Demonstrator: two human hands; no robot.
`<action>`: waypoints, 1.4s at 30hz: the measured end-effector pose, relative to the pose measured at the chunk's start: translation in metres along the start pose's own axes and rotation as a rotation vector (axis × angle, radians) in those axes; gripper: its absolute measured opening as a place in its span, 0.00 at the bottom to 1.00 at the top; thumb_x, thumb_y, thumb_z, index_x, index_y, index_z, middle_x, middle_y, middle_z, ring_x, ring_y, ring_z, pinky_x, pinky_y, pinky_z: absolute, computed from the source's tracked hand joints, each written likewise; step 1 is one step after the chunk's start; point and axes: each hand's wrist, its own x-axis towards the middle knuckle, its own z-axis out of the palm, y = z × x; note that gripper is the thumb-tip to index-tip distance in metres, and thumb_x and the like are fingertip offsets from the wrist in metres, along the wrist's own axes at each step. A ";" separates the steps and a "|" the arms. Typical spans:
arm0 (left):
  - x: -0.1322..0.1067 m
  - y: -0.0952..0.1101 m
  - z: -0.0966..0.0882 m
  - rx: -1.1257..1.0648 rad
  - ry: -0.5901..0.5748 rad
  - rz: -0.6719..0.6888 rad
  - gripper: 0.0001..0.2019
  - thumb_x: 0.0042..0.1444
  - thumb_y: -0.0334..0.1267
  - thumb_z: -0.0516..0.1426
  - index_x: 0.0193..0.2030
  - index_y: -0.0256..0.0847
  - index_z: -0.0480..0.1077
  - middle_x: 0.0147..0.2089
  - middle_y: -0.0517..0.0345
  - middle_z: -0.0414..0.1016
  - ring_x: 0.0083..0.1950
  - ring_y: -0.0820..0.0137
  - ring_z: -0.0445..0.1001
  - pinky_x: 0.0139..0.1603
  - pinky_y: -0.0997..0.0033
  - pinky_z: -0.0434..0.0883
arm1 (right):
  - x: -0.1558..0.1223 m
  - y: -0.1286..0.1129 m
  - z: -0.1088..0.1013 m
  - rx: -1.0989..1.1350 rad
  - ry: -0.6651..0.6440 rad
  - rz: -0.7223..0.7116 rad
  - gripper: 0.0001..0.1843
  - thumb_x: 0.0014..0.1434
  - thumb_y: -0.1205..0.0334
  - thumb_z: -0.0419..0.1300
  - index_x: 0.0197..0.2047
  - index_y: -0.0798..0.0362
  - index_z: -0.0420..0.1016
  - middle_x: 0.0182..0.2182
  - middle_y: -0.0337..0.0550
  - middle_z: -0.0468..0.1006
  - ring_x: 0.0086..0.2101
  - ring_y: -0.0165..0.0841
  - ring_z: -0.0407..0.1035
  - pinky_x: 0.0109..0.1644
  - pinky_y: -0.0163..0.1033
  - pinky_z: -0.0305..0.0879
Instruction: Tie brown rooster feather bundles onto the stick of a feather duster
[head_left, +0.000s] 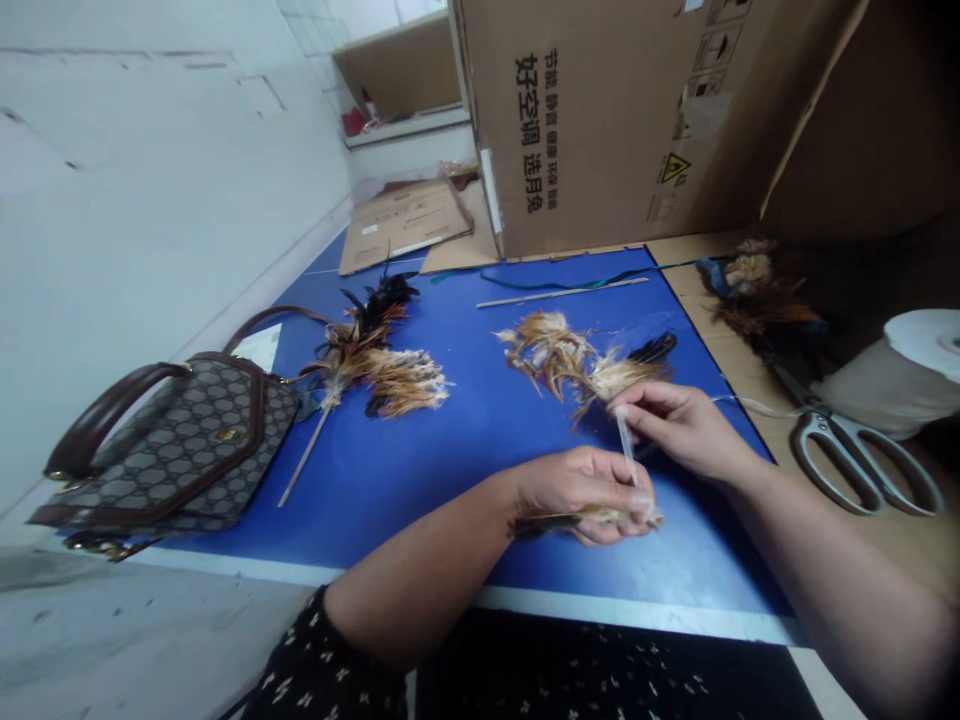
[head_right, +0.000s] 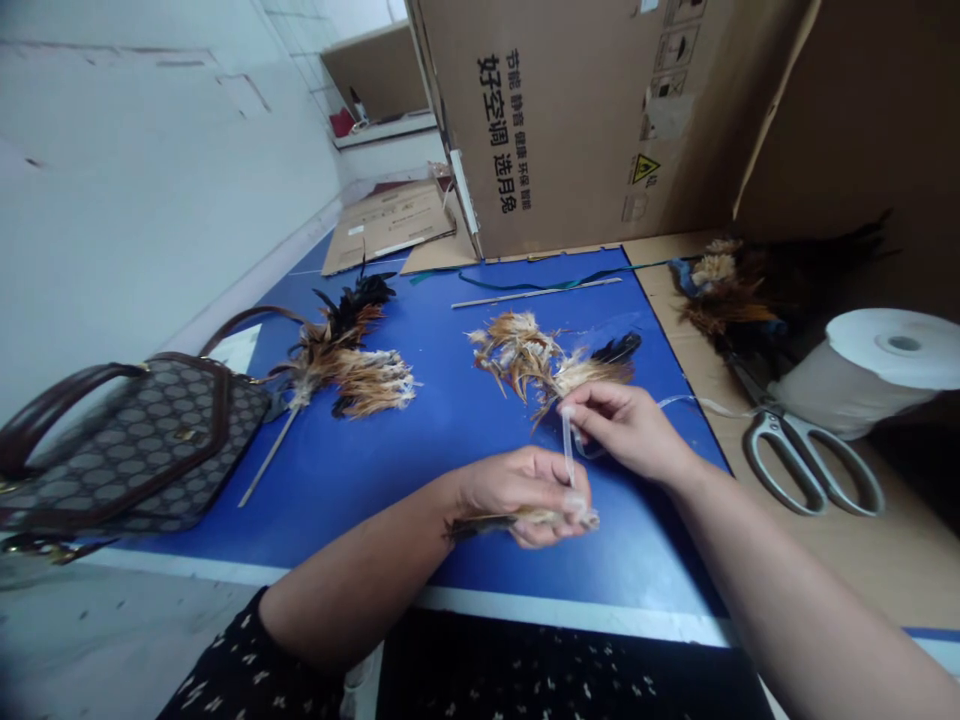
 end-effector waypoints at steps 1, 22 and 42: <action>0.001 -0.001 0.002 -0.013 -0.031 0.014 0.15 0.58 0.44 0.67 0.40 0.36 0.70 0.31 0.58 0.71 0.18 0.81 0.59 0.17 0.79 0.53 | 0.001 0.002 0.005 -0.024 -0.030 -0.007 0.20 0.60 0.42 0.69 0.40 0.51 0.83 0.32 0.43 0.82 0.30 0.33 0.74 0.35 0.38 0.73; 0.012 0.003 -0.020 -0.057 0.363 0.456 0.18 0.57 0.50 0.67 0.40 0.39 0.66 0.31 0.63 0.71 0.18 0.82 0.61 0.18 0.78 0.58 | -0.010 -0.018 -0.003 -0.292 -0.002 -0.284 0.09 0.68 0.53 0.63 0.43 0.48 0.81 0.38 0.45 0.80 0.38 0.38 0.74 0.42 0.42 0.70; 0.017 0.000 -0.026 0.064 0.515 0.437 0.20 0.53 0.51 0.69 0.39 0.34 0.73 0.22 0.66 0.64 0.20 0.79 0.61 0.21 0.77 0.59 | -0.014 -0.017 0.007 -0.390 0.040 -0.402 0.05 0.65 0.62 0.63 0.36 0.50 0.75 0.29 0.41 0.74 0.27 0.31 0.66 0.31 0.38 0.63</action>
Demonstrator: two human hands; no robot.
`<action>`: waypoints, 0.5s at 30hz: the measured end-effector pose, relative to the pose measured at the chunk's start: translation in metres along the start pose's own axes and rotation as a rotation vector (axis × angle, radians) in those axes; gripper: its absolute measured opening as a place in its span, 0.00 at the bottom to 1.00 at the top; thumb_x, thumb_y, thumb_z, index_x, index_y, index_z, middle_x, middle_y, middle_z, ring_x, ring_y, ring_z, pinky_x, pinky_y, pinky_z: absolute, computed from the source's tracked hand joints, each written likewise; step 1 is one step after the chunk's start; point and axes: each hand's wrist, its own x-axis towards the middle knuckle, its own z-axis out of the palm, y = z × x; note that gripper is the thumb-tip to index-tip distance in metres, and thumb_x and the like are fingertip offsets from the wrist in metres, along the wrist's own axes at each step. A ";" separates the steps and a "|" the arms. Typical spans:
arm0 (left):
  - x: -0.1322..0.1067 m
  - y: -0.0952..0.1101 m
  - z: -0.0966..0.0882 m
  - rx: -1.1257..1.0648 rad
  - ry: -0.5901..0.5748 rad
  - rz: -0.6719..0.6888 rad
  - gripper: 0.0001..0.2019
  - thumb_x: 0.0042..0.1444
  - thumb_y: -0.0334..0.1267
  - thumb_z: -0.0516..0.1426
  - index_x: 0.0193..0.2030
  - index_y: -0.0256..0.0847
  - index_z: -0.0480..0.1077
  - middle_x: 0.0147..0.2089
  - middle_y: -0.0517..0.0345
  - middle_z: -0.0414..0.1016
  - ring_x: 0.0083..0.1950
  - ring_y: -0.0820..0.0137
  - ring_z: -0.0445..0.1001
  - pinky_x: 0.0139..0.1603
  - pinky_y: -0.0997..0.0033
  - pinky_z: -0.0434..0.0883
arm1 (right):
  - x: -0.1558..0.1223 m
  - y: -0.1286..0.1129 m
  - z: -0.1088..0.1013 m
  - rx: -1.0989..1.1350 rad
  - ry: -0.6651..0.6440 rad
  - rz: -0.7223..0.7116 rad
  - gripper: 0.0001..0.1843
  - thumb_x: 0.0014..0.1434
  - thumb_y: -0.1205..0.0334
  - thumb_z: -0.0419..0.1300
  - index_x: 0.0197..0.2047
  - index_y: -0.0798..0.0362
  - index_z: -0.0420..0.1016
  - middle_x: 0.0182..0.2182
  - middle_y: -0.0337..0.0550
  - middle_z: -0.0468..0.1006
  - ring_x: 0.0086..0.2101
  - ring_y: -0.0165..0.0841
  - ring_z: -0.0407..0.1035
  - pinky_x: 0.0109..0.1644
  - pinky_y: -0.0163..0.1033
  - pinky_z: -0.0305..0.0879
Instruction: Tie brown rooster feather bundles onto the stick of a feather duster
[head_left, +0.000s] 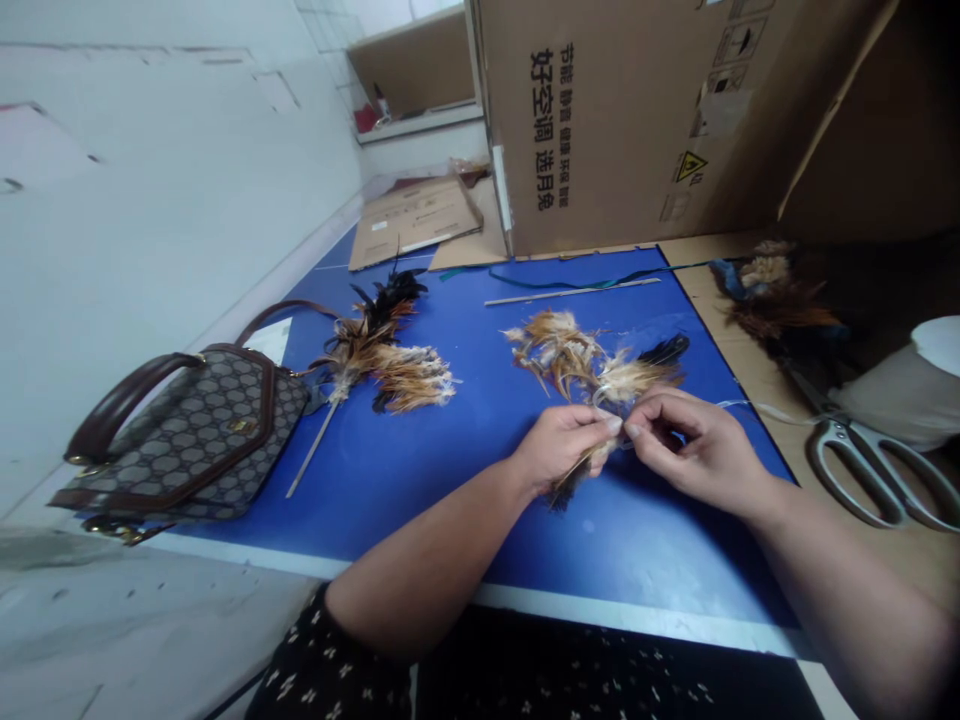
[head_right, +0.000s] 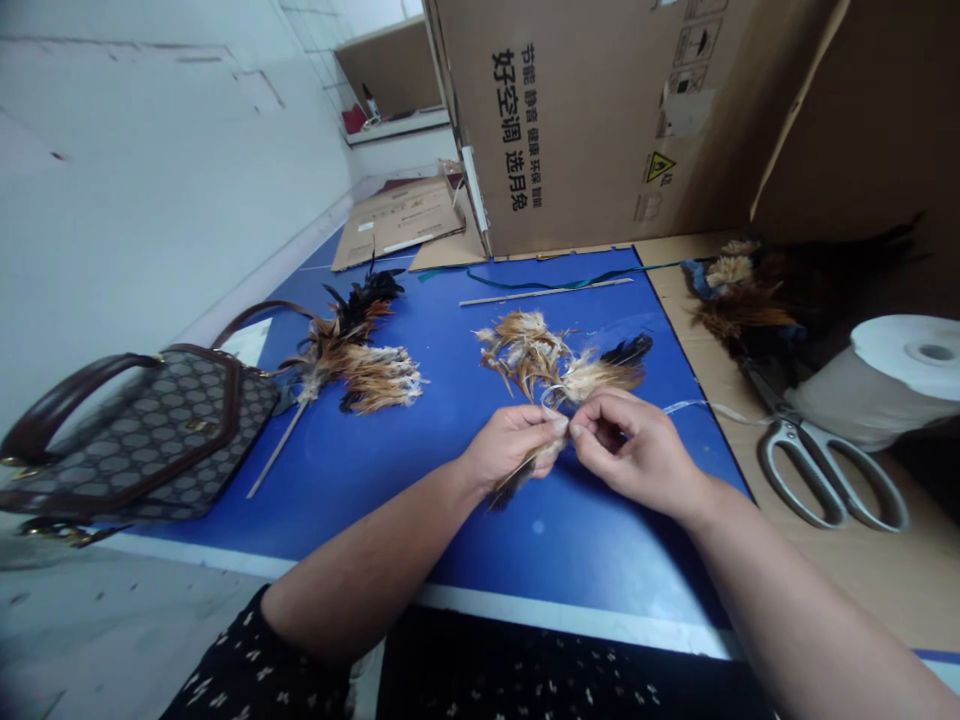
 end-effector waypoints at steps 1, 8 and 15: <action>0.000 0.000 0.000 -0.002 0.005 0.005 0.20 0.53 0.50 0.69 0.39 0.34 0.73 0.21 0.67 0.63 0.20 0.80 0.61 0.21 0.77 0.59 | 0.000 0.000 0.000 -0.016 -0.010 -0.025 0.04 0.65 0.62 0.64 0.36 0.50 0.75 0.29 0.42 0.74 0.28 0.32 0.66 0.32 0.38 0.63; 0.000 -0.002 -0.002 0.014 0.051 0.009 0.17 0.54 0.47 0.69 0.39 0.36 0.72 0.21 0.67 0.64 0.18 0.79 0.62 0.21 0.77 0.58 | -0.003 0.009 -0.002 -0.062 -0.096 -0.060 0.02 0.63 0.61 0.64 0.40 0.48 0.78 0.34 0.44 0.78 0.30 0.35 0.69 0.34 0.40 0.66; 0.001 -0.003 0.001 0.005 0.087 0.009 0.15 0.53 0.43 0.67 0.39 0.37 0.71 0.21 0.68 0.65 0.18 0.79 0.62 0.20 0.78 0.58 | -0.002 0.006 -0.002 -0.056 -0.113 -0.058 0.02 0.63 0.60 0.64 0.40 0.47 0.78 0.35 0.45 0.79 0.33 0.37 0.72 0.38 0.42 0.70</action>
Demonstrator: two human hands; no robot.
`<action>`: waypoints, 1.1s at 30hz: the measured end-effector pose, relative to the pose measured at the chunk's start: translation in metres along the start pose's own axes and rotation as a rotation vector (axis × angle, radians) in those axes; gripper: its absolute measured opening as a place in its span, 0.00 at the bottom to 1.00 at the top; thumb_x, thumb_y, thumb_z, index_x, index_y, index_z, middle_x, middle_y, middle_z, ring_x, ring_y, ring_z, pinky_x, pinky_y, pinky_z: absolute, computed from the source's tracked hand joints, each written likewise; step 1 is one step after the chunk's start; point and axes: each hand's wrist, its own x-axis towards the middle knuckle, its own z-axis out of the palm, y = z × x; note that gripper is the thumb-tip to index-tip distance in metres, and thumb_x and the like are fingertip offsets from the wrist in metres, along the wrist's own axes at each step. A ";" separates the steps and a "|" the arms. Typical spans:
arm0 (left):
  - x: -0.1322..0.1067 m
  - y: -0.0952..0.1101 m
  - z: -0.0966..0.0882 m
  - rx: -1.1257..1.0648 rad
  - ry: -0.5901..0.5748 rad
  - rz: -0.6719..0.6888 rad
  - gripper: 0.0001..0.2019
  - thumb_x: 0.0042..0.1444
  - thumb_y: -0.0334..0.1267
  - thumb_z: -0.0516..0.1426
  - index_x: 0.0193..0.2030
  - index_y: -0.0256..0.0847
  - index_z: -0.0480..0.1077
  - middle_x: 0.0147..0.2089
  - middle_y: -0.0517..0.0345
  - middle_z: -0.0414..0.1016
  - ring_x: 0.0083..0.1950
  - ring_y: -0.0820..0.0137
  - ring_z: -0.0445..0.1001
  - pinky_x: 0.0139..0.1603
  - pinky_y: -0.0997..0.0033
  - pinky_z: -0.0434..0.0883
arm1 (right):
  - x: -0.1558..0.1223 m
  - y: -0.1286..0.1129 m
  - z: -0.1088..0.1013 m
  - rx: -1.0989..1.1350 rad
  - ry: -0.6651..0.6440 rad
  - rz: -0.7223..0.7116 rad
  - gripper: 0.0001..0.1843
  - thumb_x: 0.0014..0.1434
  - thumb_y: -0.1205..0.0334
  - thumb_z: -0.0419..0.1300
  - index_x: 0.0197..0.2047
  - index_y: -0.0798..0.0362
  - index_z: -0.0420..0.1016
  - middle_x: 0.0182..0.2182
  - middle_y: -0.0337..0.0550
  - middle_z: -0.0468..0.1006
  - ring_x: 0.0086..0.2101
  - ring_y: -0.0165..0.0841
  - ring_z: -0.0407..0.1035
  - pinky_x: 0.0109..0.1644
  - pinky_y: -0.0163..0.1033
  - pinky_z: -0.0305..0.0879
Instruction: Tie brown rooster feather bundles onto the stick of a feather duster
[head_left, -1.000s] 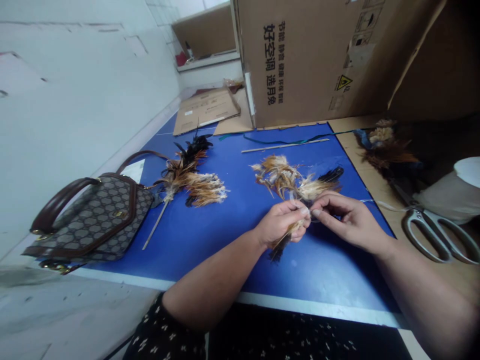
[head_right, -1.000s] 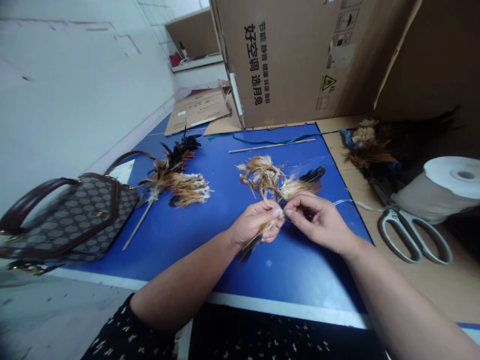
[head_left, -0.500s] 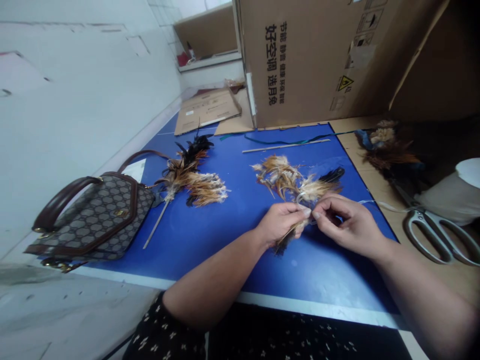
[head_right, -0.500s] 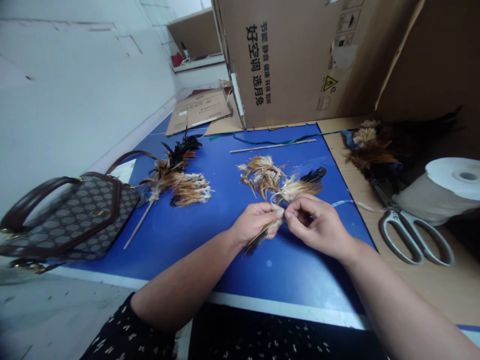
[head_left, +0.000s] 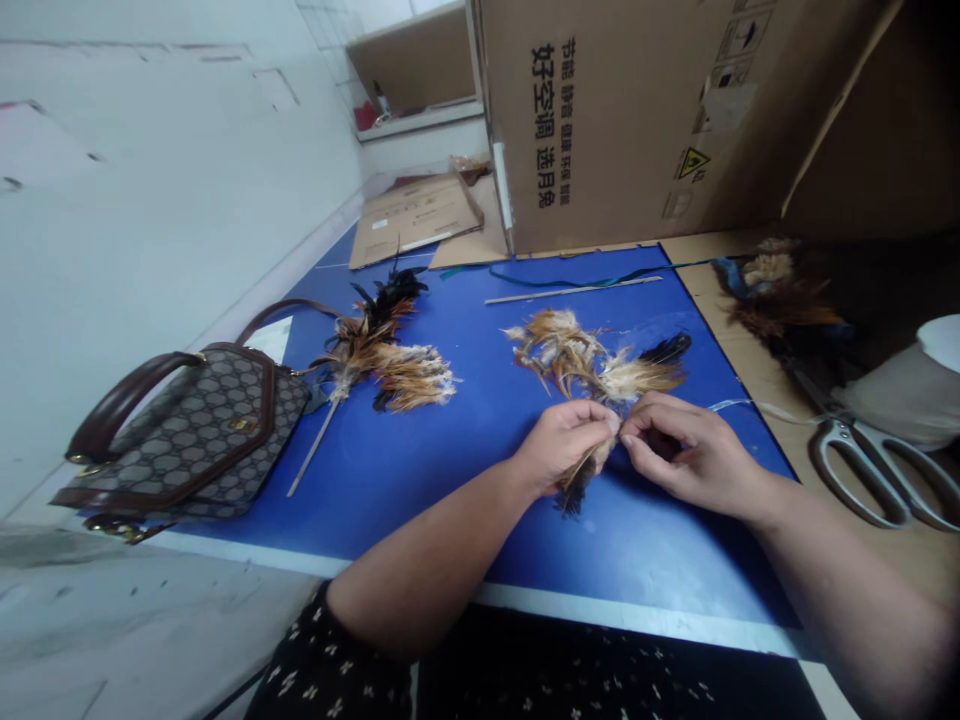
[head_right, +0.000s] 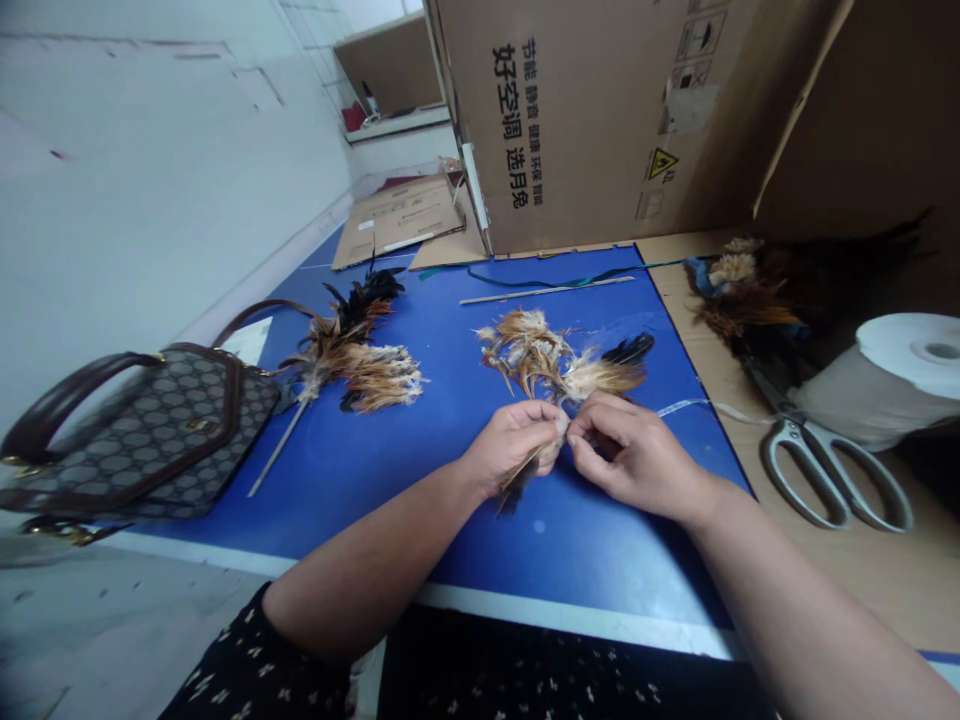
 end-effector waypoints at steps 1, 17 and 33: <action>0.000 0.001 0.001 -0.003 0.002 -0.002 0.15 0.53 0.43 0.67 0.39 0.37 0.70 0.21 0.68 0.65 0.18 0.80 0.61 0.20 0.78 0.58 | 0.001 -0.001 -0.001 0.013 0.013 -0.002 0.02 0.63 0.60 0.64 0.40 0.47 0.77 0.36 0.46 0.79 0.35 0.38 0.73 0.40 0.43 0.71; -0.001 -0.004 0.008 0.139 0.145 0.234 0.13 0.59 0.46 0.65 0.40 0.37 0.72 0.25 0.65 0.71 0.22 0.80 0.65 0.27 0.77 0.66 | 0.001 0.004 0.015 0.275 0.149 0.286 0.12 0.67 0.50 0.63 0.44 0.50 0.75 0.30 0.42 0.79 0.30 0.34 0.73 0.35 0.39 0.73; -0.002 -0.005 0.011 0.184 0.225 0.414 0.07 0.56 0.37 0.67 0.41 0.41 0.82 0.41 0.54 0.83 0.40 0.72 0.79 0.48 0.70 0.74 | 0.003 0.013 0.005 0.362 0.061 0.349 0.17 0.62 0.45 0.68 0.42 0.52 0.81 0.35 0.44 0.82 0.35 0.35 0.74 0.42 0.40 0.73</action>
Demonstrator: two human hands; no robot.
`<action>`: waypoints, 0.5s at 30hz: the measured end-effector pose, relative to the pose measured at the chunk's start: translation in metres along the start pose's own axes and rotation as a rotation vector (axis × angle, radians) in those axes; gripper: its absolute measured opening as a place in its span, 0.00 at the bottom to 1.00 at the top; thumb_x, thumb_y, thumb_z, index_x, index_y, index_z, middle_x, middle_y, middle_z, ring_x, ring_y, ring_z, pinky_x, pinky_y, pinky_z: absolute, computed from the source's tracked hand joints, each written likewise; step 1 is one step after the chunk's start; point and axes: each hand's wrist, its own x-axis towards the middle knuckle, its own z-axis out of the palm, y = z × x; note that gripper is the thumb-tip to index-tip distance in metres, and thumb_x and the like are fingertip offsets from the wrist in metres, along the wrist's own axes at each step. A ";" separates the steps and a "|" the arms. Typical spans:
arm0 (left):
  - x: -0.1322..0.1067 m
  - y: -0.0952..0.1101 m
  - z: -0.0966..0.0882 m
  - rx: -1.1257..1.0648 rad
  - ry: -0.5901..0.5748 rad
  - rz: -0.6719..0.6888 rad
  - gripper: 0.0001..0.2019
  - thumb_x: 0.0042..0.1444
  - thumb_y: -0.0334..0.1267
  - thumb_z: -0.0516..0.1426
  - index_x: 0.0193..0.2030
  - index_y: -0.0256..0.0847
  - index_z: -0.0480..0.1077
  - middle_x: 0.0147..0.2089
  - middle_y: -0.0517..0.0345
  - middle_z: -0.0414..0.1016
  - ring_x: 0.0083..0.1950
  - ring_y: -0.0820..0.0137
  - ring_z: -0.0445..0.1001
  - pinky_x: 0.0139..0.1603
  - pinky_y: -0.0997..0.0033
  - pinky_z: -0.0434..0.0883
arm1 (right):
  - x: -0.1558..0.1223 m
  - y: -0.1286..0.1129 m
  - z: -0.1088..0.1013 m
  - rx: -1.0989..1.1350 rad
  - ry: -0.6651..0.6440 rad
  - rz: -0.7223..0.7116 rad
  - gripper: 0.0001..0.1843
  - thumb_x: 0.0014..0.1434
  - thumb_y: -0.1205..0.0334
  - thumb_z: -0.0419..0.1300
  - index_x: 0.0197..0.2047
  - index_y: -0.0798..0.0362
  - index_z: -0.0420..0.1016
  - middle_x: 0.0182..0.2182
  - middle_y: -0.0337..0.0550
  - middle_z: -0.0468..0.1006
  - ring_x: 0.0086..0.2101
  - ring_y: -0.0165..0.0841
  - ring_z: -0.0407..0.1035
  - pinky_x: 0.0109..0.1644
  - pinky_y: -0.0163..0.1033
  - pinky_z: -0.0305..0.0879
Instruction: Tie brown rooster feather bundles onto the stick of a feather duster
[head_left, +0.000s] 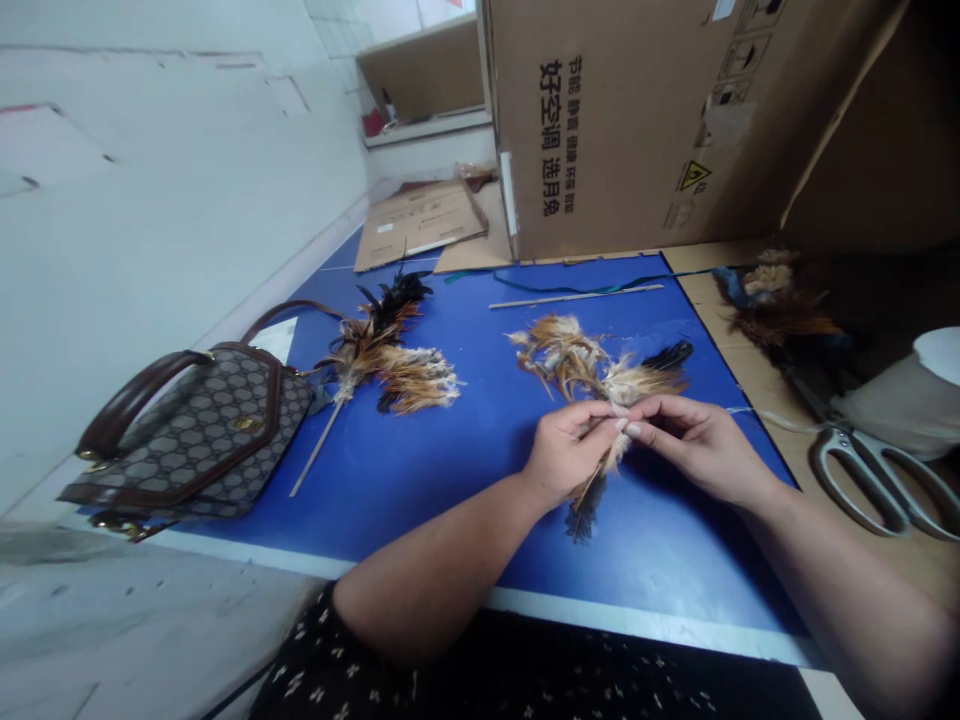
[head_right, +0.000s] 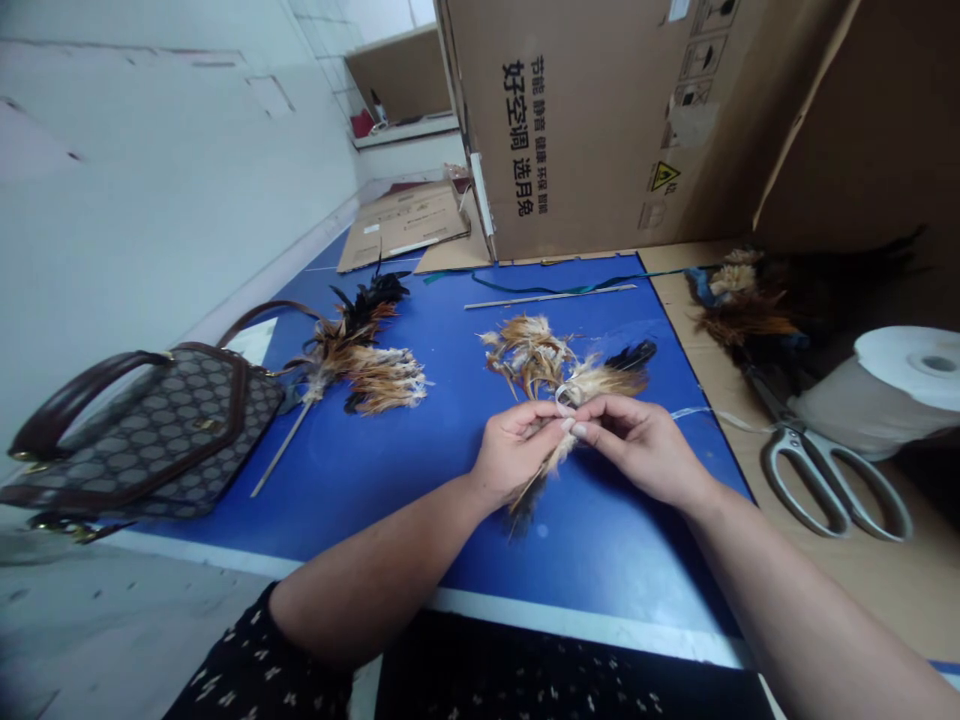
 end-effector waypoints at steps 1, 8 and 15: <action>0.000 0.000 0.000 0.001 -0.006 0.006 0.07 0.57 0.38 0.67 0.42 0.41 0.82 0.41 0.54 0.83 0.39 0.73 0.78 0.46 0.70 0.74 | 0.000 0.000 0.000 -0.005 0.008 -0.011 0.17 0.62 0.45 0.68 0.41 0.52 0.81 0.34 0.43 0.81 0.35 0.35 0.74 0.41 0.39 0.73; 0.000 -0.002 -0.001 -0.017 -0.003 0.011 0.09 0.59 0.41 0.66 0.43 0.39 0.81 0.37 0.55 0.81 0.35 0.74 0.76 0.40 0.73 0.73 | 0.000 0.000 0.004 -0.120 0.037 -0.134 0.12 0.68 0.50 0.63 0.41 0.50 0.76 0.33 0.42 0.78 0.34 0.35 0.71 0.42 0.39 0.71; 0.001 -0.003 -0.003 -0.055 0.014 -0.018 0.12 0.59 0.43 0.66 0.44 0.38 0.79 0.37 0.55 0.80 0.34 0.74 0.75 0.40 0.72 0.73 | 0.003 0.001 0.009 -0.249 0.139 -0.298 0.07 0.71 0.56 0.58 0.40 0.48 0.72 0.44 0.48 0.78 0.44 0.41 0.74 0.52 0.48 0.71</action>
